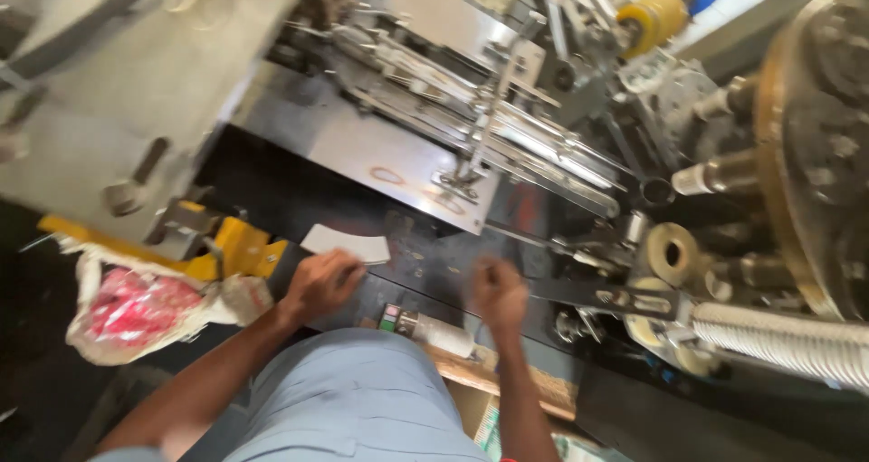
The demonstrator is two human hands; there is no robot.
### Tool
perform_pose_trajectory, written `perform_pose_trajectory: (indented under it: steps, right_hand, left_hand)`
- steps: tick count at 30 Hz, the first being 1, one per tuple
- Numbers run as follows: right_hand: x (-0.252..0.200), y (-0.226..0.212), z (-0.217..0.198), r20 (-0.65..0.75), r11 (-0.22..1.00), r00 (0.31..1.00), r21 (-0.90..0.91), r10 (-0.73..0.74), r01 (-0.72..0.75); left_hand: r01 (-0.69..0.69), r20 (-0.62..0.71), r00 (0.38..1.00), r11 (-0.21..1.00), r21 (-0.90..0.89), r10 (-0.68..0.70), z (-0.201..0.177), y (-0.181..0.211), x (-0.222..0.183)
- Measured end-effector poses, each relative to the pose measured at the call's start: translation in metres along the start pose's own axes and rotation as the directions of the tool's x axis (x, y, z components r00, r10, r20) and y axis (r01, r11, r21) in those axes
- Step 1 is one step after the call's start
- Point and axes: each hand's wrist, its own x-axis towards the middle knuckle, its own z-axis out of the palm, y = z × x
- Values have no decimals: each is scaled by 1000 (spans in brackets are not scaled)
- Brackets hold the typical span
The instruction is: Maintain and troubleshoot a paper cup forming machine using a wrench and manually adjust cup sleeves and packaging.
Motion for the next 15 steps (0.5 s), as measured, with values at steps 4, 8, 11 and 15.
perform_pose_trajectory:
  steps: [4,8,11,15]
  right_hand:
    - [72,-2,-27,-179,966,959,-181,-218,186]
    - [121,-3,-27,-145,913,920,-254,-363,320]
    - [146,7,-15,-116,864,898,-349,-425,364]
    - [159,-7,-10,51,836,951,-463,-305,293]
  left_hand:
    - [139,-237,956,979,-147,-172,3,-5,66]
    - [213,-387,892,972,-94,-233,20,-35,124]
    - [336,-299,904,941,49,-307,24,-59,156]
    - [333,-375,898,912,238,-230,21,-87,185]
